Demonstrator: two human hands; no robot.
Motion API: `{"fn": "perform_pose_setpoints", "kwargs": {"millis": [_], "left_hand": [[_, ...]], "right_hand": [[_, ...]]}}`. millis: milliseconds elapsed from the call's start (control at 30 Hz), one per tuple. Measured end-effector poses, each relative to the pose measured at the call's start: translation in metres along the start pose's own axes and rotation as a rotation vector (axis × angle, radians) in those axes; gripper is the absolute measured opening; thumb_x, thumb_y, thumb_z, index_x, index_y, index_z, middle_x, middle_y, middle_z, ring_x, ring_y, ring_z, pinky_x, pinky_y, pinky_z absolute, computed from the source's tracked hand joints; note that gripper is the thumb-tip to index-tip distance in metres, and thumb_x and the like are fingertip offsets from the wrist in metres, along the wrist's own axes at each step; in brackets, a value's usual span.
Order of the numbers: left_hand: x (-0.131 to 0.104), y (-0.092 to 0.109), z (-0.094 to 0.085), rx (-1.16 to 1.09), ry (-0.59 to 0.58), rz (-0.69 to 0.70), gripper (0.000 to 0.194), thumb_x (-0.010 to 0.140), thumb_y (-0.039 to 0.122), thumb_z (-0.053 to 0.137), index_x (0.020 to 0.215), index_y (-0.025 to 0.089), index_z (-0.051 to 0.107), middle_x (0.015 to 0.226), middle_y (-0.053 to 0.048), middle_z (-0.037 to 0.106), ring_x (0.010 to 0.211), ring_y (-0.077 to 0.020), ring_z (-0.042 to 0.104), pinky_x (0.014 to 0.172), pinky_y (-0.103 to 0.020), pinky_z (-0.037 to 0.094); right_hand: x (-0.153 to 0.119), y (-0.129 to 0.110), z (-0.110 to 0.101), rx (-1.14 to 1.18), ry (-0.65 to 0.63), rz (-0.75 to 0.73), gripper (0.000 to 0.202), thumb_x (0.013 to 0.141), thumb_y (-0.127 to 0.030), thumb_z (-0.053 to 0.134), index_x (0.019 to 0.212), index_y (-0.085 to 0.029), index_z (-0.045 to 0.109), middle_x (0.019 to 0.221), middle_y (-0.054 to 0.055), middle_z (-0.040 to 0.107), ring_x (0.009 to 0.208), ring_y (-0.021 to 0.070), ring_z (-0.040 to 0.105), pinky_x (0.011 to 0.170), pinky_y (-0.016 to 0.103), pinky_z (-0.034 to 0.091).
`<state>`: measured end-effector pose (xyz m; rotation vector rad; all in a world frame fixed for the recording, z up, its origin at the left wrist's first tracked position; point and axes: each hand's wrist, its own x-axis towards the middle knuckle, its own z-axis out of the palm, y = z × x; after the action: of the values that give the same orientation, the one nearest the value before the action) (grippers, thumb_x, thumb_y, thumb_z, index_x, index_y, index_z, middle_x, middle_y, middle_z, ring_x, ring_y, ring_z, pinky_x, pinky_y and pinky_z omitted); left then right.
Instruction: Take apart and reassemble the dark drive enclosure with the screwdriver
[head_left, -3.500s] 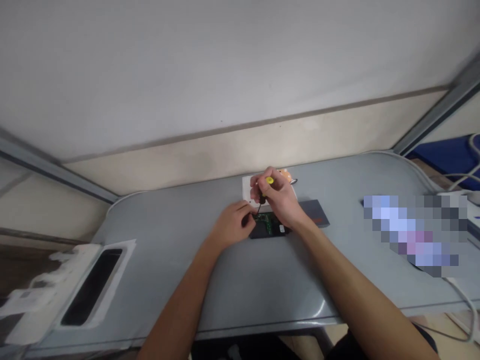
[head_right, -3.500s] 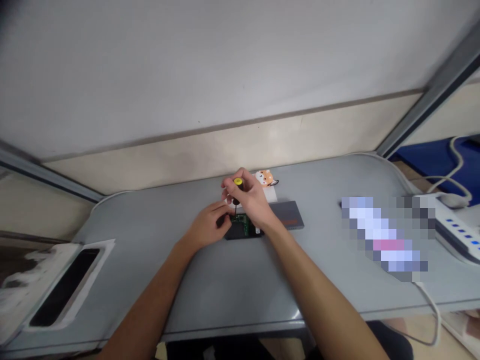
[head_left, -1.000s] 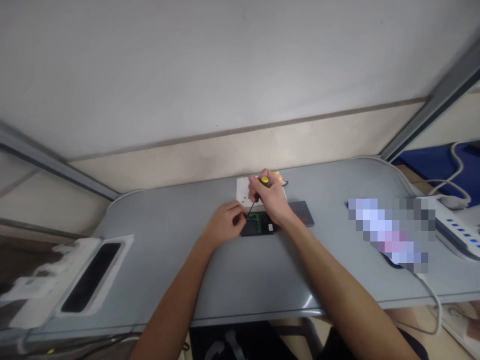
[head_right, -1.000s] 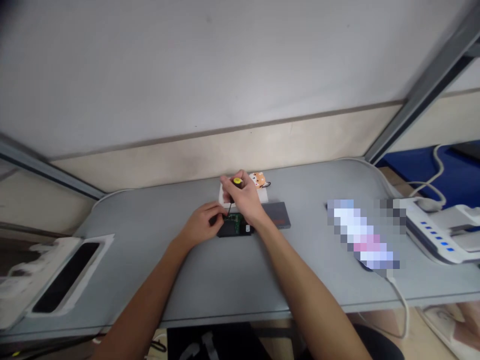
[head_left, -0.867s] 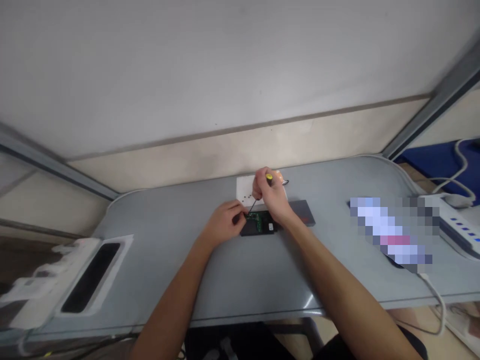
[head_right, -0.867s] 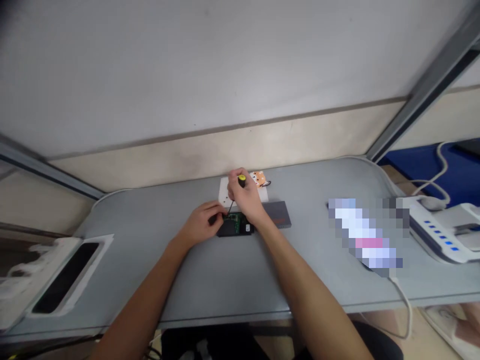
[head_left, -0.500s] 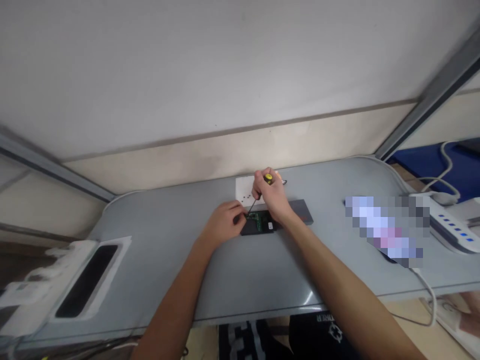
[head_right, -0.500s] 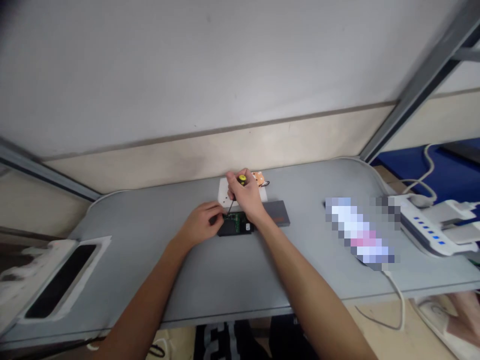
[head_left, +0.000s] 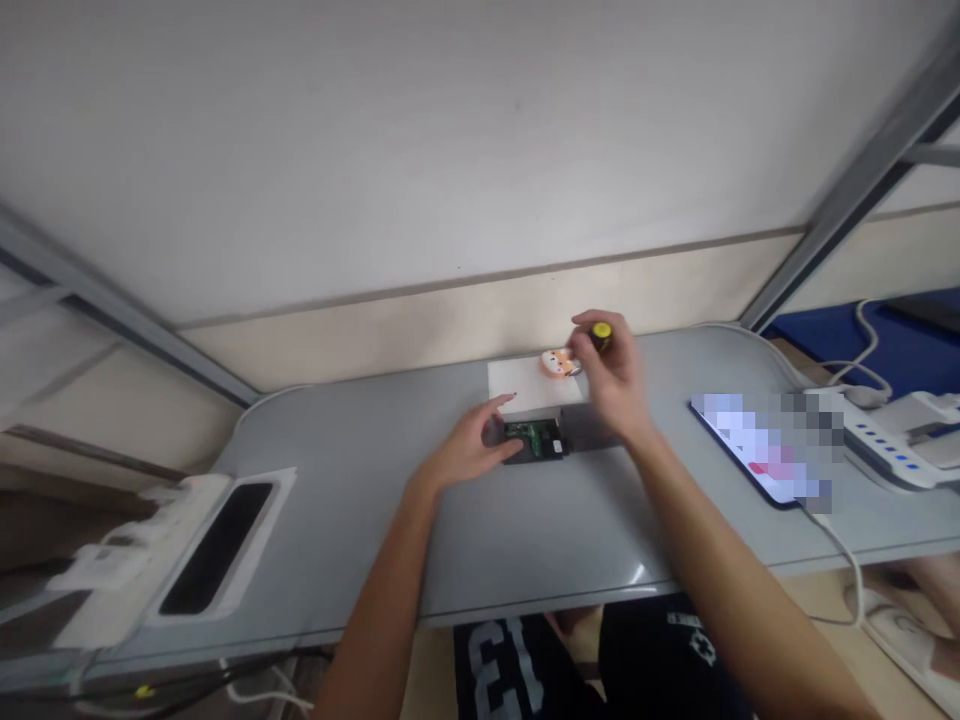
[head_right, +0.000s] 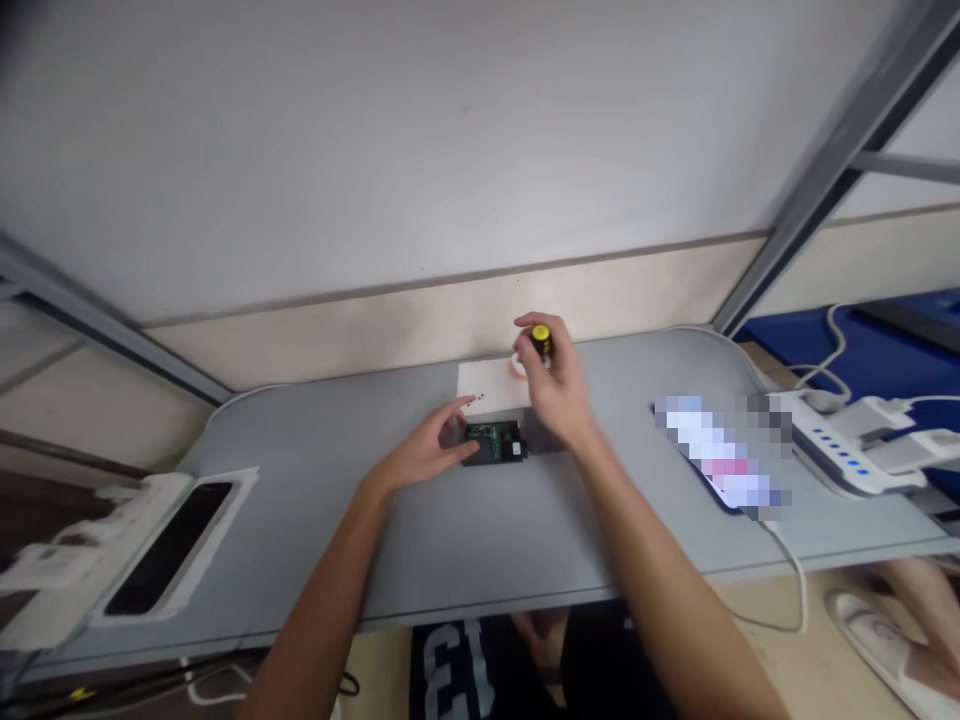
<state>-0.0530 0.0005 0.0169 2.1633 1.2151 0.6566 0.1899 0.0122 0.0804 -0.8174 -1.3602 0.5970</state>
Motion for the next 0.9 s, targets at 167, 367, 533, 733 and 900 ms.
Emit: {"fn": "perform_pose_setpoints", "kwargs": {"millis": [167,367,533,733,900], "left_hand": [[-0.007,0.001,-0.007,-0.101,-0.146,-0.087,0.102,0.074,0.040,0.090,0.161,0.036,0.036,0.143,-0.009,0.058,0.126,-0.0302,0.058,0.110,-0.046,0.047],[-0.003,0.011,0.006,-0.151,-0.117,-0.102,0.092,0.075,0.041,0.089,0.156,0.036,0.046,0.147,-0.009,0.057,0.125,-0.0308,0.058,0.110,-0.045,0.047],[0.000,0.021,0.020,-0.097,-0.101,-0.108,0.088,0.072,0.041,0.092,0.151,0.032,0.054,0.139,-0.010,0.061,0.120,-0.0302,0.059,0.108,-0.046,0.048],[0.003,0.024,0.032,0.011,-0.051,-0.020,0.086,0.070,0.041,0.094,0.147,0.031,0.057,0.138,-0.009,0.065,0.128,-0.0328,0.058,0.110,-0.048,0.047],[0.004,0.025,0.036,0.048,-0.059,0.000,0.091,0.069,0.045,0.094,0.150,0.031,0.054,0.141,-0.008,0.065,0.125,-0.0322,0.061,0.109,-0.047,0.048]], "right_hand": [[-0.020,-0.001,-0.073,-0.708,-0.716,-0.042,0.043,0.094,-0.043,0.068,0.133,-0.026,0.067,0.132,0.013,0.066,0.101,0.0285,0.068,0.089,0.044,0.052],[-0.028,0.021,-0.118,-0.999,-0.979,0.083,0.054,0.090,-0.033,0.066,0.143,-0.024,0.064,0.142,0.014,0.065,0.104,0.0334,0.072,0.093,0.048,0.054],[-0.010,0.014,-0.122,-0.878,-0.983,0.302,0.046,0.096,-0.044,0.059,0.136,-0.025,0.070,0.134,0.011,0.072,0.118,0.0340,0.069,0.102,0.046,0.051],[-0.028,0.006,-0.100,-0.817,-1.025,0.204,0.050,0.083,-0.030,0.072,0.133,-0.025,0.070,0.131,0.010,0.070,0.100,0.0289,0.073,0.089,0.039,0.054],[-0.046,0.010,-0.087,-0.840,-0.982,0.116,0.051,0.084,-0.026,0.071,0.135,-0.026,0.068,0.134,0.011,0.066,0.101,0.0301,0.072,0.089,0.041,0.053]]}}
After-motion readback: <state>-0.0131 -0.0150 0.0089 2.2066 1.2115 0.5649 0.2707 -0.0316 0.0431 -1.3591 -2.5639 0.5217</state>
